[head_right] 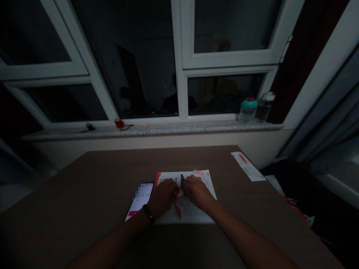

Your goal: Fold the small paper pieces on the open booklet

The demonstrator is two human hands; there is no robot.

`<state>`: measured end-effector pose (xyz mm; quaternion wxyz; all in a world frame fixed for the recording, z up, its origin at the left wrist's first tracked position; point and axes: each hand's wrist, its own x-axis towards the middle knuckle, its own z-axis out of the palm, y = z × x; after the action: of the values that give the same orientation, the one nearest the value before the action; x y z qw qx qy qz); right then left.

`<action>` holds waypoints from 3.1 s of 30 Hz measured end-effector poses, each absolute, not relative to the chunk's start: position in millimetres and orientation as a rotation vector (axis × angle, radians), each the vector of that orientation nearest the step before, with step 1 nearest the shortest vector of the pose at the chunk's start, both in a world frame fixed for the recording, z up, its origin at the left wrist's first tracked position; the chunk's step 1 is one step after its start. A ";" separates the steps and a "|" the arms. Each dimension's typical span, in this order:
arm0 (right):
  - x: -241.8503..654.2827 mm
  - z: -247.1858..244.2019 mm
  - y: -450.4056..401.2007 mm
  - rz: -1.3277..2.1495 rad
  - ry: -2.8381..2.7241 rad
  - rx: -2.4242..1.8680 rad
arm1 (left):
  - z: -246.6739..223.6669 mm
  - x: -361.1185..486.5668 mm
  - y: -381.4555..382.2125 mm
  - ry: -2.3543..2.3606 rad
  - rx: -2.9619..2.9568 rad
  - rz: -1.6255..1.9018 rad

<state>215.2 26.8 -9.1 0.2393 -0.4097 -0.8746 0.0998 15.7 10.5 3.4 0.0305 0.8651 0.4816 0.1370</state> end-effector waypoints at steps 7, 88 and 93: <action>216.3 -8.3 26.9 0.297 -2.390 -1.120 | -3.1 15.0 12.9 1.454 2.685 0.468; 221.6 -7.2 19.4 0.376 -2.352 -1.135 | 10.9 12.8 -3.6 1.302 2.662 0.418; 225.6 -6.6 19.3 0.413 -2.367 -1.082 | 11.4 10.0 -2.3 1.309 2.620 0.461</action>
<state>225.6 19.3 -6.6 0.2505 -0.3974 -0.8696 0.1518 10.0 -2.3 11.4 0.0885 0.8802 0.4398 0.1548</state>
